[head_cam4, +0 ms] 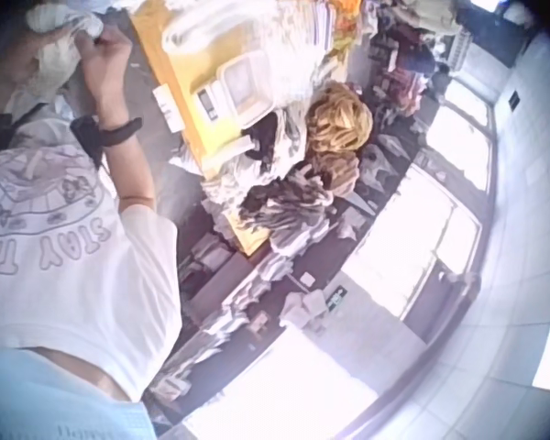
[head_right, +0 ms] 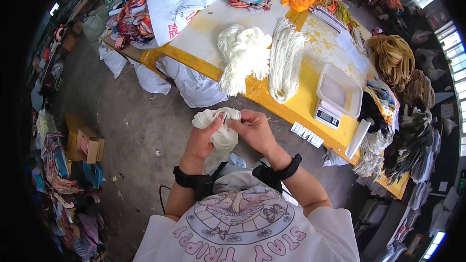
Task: The person picks up a bundle of white yarn, wraps a small white tag around it, and weighs it on a digital scale. This process is repeated for several other bundles of yarn.
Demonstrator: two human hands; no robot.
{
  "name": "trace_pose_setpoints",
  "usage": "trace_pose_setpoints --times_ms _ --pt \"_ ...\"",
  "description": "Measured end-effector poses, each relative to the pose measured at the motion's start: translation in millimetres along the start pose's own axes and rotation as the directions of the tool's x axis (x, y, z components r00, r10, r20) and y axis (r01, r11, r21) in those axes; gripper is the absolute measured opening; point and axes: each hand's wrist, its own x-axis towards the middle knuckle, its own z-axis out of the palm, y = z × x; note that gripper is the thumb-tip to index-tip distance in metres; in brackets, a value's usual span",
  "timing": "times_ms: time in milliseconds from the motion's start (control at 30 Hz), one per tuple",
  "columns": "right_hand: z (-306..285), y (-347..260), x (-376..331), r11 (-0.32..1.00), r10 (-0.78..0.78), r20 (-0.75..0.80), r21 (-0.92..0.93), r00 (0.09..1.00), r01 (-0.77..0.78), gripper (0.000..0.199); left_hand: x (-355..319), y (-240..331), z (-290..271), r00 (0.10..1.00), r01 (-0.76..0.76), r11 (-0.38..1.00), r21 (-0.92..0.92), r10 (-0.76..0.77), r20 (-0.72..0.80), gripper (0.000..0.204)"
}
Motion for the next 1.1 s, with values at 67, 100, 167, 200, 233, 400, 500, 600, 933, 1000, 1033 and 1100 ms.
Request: trace_pose_setpoints --times_ms 67,100,167,200,233,400,500,600,933,1000,1033,1100 --pt "-3 -5 -4 0.953 -0.064 0.019 -0.296 0.998 0.067 0.011 0 -5 1 0.991 -0.135 0.97 0.201 0.135 0.016 0.017" --pt "-4 -9 -6 0.816 -0.119 0.059 -0.563 0.991 0.132 0.011 1 -5 2 0.991 -0.133 0.971 0.199 0.133 0.018 0.017" --pt "-2 -9 -6 0.836 -0.102 0.054 -0.537 0.993 0.115 0.012 1 -5 5 0.994 -0.099 0.99 0.104 0.103 -0.037 0.015" --pt "-3 -5 -5 0.97 -0.048 0.025 -0.236 0.999 0.052 0.012 2 -5 7 0.994 -0.097 0.99 0.102 0.101 -0.034 0.015" --pt "-3 -4 -5 0.996 0.012 0.016 0.093 1.0 -0.014 0.012 2 -5 10 0.997 -0.064 0.998 0.012 0.065 -0.043 0.016" --pt "-10 -14 -8 0.988 0.151 0.061 0.029 0.987 -0.153 0.013 2 -9 9 0.997 -0.071 0.994 0.078 0.071 0.003 0.019" --pt "-13 -17 -8 0.982 0.174 0.06 0.059 0.983 -0.178 0.014 4 -14 9 0.994 -0.105 0.985 0.139 0.104 0.017 0.021" --pt "-15 -7 -7 0.991 0.131 0.049 -0.001 0.99 -0.131 0.015 5 -16 17 1.0 -0.009 0.997 -0.078 0.01 0.017 0.021" --pt "-89 -84 -5 0.762 0.232 0.215 0.565 0.949 -0.315 0.021 19 -61 -49 0.97 -0.055 0.557 -0.829 0.228 0.089 0.026" --pt "-127 -145 -7 0.945 0.16 0.217 0.247 0.963 -0.213 0.022 15 -84 -92 0.978 -0.097 0.502 -0.859 0.209 0.011 0.028" --pt "-147 -173 -8 0.982 0.074 0.174 0.16 0.982 -0.102 0.022 9 -99 -113 0.979 -0.164 0.544 -0.823 0.192 -0.068 0.028" --pt "-167 -242 -11 0.995 -0.062 -0.091 0.068 0.994 0.068 0.02 -8 -130 -161 0.974 -0.225 0.559 -0.798 0.155 -0.166 0.029"
